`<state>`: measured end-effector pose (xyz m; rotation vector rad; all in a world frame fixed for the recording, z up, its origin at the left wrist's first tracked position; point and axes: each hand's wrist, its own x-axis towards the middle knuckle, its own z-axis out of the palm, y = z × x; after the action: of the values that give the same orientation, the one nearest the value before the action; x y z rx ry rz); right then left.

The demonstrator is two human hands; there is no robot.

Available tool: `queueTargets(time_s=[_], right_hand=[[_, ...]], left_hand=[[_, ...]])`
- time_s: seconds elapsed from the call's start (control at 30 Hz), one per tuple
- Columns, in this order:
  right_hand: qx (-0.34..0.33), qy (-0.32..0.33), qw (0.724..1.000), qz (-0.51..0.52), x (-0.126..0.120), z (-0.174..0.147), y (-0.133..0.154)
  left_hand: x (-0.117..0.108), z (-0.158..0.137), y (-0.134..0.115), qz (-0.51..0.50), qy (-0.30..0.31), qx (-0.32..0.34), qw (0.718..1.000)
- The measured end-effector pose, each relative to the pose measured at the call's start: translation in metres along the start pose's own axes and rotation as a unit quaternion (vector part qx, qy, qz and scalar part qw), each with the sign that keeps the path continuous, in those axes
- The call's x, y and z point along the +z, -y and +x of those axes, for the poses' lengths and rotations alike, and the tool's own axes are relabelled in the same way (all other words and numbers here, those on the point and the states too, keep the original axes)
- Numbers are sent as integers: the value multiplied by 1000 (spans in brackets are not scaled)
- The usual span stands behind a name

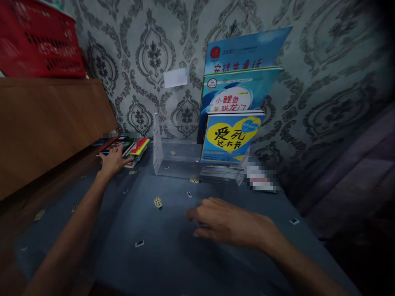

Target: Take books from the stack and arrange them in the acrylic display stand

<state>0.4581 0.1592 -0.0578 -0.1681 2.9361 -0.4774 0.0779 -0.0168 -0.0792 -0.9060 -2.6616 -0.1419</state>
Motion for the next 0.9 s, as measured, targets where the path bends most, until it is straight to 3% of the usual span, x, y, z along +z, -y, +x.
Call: queueTargets(time_s=[0.3,0.57,0.9], right_hand=[[15,30,999,4,-1,3,0],[28,30,998,49,0,5,-3],[1,36,998,51,-1,4,-6]], left_hand=[[-9,-27,2,78,-25,50,995],[-16,-52,-32,133,-27,55,989],[-15,-90,-72,188,54,82,977]])
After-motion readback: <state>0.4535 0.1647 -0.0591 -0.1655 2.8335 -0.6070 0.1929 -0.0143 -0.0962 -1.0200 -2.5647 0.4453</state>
